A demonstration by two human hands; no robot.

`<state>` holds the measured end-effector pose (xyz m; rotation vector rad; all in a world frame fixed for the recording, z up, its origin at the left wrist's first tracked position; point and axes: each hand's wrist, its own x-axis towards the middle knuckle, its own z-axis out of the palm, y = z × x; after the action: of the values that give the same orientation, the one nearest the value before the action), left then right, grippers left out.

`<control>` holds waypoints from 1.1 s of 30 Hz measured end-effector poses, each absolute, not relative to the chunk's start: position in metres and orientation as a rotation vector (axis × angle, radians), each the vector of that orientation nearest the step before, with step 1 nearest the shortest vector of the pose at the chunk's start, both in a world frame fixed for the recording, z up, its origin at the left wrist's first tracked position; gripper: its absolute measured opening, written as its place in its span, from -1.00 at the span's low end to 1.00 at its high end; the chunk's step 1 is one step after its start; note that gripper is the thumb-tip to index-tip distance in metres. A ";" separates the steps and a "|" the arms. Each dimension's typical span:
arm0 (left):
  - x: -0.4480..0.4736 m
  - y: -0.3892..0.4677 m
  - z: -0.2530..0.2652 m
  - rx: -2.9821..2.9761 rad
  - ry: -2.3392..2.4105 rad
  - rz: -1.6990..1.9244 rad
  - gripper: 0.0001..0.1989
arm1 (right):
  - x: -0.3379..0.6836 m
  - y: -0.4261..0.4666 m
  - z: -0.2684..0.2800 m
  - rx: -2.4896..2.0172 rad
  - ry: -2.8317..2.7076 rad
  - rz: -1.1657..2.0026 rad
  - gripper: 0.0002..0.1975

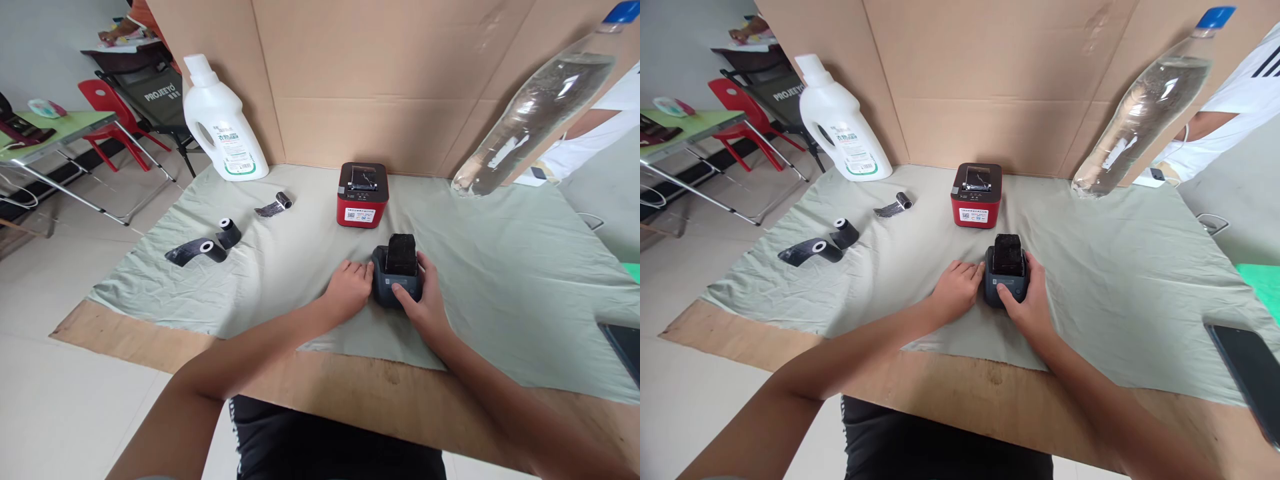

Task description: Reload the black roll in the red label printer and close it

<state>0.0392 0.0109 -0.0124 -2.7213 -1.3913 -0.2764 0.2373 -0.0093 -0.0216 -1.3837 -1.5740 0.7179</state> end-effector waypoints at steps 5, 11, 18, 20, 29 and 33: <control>0.040 0.011 -0.012 -2.724 -1.403 -0.262 -0.50 | 0.237 -0.009 -0.022 -1.390 -1.579 0.697 -0.18; 0.039 0.011 -0.014 -2.718 -1.400 -0.292 -0.51 | 0.235 -0.010 -0.023 -1.381 -1.552 0.680 -0.18; 0.039 0.010 -0.015 -2.709 -1.391 -0.308 -0.51 | 0.233 -0.012 -0.021 -1.343 -1.526 0.669 -0.24; 0.039 0.010 -0.015 -2.707 -1.398 -0.301 -0.51 | 0.233 -0.012 -0.019 -1.333 -1.547 0.657 -0.26; 0.038 0.012 -0.016 -2.731 -1.379 -0.351 -0.51 | 0.234 -0.013 -0.017 -1.358 -1.549 0.662 -0.27; 0.038 0.012 -0.018 -2.733 -1.393 -0.374 -0.52 | 0.233 -0.011 -0.020 -1.371 -1.557 0.627 -0.22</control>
<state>0.0381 0.0119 -0.0180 -2.7328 -1.3933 -0.3738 0.2335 -0.0108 -0.0204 -1.3710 -1.5567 0.6265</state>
